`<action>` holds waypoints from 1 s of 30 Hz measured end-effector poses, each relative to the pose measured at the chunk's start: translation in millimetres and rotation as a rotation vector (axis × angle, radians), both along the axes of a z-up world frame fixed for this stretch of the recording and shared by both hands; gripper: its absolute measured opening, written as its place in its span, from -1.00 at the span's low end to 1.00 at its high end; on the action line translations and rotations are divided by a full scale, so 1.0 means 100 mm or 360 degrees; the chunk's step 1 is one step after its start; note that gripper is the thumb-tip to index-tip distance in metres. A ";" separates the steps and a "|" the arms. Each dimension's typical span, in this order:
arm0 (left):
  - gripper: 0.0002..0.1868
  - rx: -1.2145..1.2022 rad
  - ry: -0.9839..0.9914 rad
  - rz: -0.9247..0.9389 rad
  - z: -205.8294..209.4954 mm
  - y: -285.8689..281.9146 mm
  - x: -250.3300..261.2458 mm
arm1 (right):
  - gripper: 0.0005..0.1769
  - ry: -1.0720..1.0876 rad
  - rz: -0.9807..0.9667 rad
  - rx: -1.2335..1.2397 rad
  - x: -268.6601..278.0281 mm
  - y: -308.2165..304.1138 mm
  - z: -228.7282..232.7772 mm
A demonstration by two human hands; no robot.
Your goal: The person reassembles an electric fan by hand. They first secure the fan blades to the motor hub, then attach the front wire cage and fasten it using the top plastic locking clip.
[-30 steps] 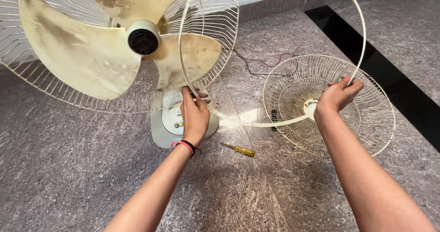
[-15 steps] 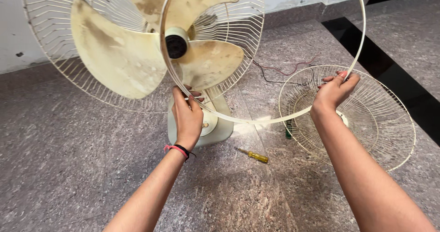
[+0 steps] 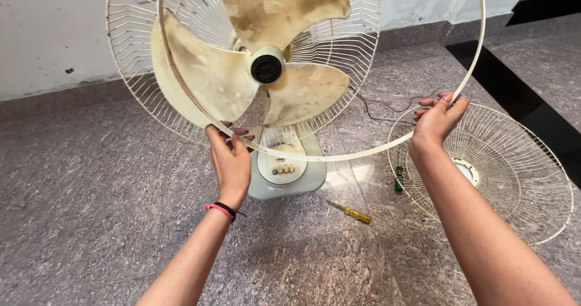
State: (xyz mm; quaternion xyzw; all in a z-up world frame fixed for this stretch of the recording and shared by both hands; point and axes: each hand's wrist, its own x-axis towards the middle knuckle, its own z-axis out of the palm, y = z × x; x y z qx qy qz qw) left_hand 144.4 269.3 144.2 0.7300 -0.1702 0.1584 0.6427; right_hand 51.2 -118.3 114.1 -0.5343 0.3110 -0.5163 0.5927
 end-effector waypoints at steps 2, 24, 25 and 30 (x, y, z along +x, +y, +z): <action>-0.73 -0.0007 -0.0052 0.0012 0.02 0.09 -0.01 | -0.79 0.0016 0.0033 -0.0013 0.05 0.01 -0.02; -0.62 -0.0540 0.0360 0.0054 -0.20 0.70 0.04 | -0.93 0.0306 0.0406 -0.0021 0.23 0.38 0.21; -0.61 -0.0549 0.0375 0.0079 -0.24 0.72 0.05 | -0.93 0.0306 0.0428 -0.0006 0.23 0.43 0.23; -0.59 -0.0536 0.0383 0.0186 -0.44 0.82 0.07 | -0.92 0.0365 0.0497 0.0008 0.24 0.54 0.22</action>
